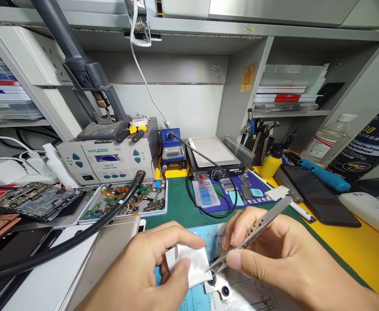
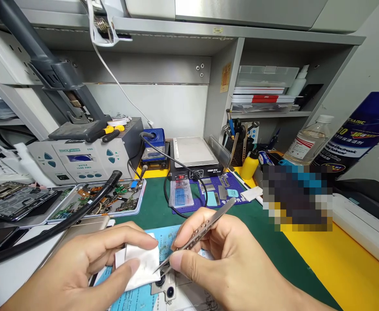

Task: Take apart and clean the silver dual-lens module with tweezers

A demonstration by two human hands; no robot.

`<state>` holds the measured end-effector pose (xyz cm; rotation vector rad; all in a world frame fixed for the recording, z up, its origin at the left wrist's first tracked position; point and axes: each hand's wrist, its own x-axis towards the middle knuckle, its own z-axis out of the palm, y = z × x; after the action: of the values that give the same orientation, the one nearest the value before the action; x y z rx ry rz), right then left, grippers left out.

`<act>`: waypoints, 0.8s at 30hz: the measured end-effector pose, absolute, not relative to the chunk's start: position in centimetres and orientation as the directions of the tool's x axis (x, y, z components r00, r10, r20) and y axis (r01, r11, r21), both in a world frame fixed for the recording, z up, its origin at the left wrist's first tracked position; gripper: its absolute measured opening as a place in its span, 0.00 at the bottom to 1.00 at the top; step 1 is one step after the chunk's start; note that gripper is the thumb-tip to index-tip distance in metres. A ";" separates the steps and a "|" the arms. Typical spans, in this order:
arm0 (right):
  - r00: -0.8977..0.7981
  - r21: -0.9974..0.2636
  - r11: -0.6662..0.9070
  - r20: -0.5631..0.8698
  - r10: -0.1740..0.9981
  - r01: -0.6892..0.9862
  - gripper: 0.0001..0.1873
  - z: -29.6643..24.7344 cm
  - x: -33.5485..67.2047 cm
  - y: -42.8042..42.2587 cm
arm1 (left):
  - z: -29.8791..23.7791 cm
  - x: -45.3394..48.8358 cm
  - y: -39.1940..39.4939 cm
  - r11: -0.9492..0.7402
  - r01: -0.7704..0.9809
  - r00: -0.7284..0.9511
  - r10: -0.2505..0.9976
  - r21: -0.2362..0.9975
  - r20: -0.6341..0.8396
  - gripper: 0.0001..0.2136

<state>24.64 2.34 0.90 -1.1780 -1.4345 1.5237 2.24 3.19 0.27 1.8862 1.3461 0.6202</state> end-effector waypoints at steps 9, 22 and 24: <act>-0.319 -0.990 -0.121 -0.139 0.938 0.077 0.10 0.9 24.6 2.3 | 0.7 2.8 3.1 -0.194 0.578 0.305 0.952 0.793 0.012 0.13; -0.318 -0.994 -0.089 -0.105 0.942 0.064 0.08 0.6 24.8 2.2 | 0.6 2.6 3.1 -0.142 0.569 0.296 0.954 0.810 -0.041 0.13; -0.321 -0.995 -0.082 -0.097 0.942 0.061 0.08 0.6 24.7 2.2 | 0.8 2.8 3.1 -0.124 0.564 0.286 0.957 0.817 -0.053 0.13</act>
<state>24.70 2.25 0.61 -1.1380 -1.4422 1.4982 2.75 3.11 0.81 1.7955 1.3757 0.6535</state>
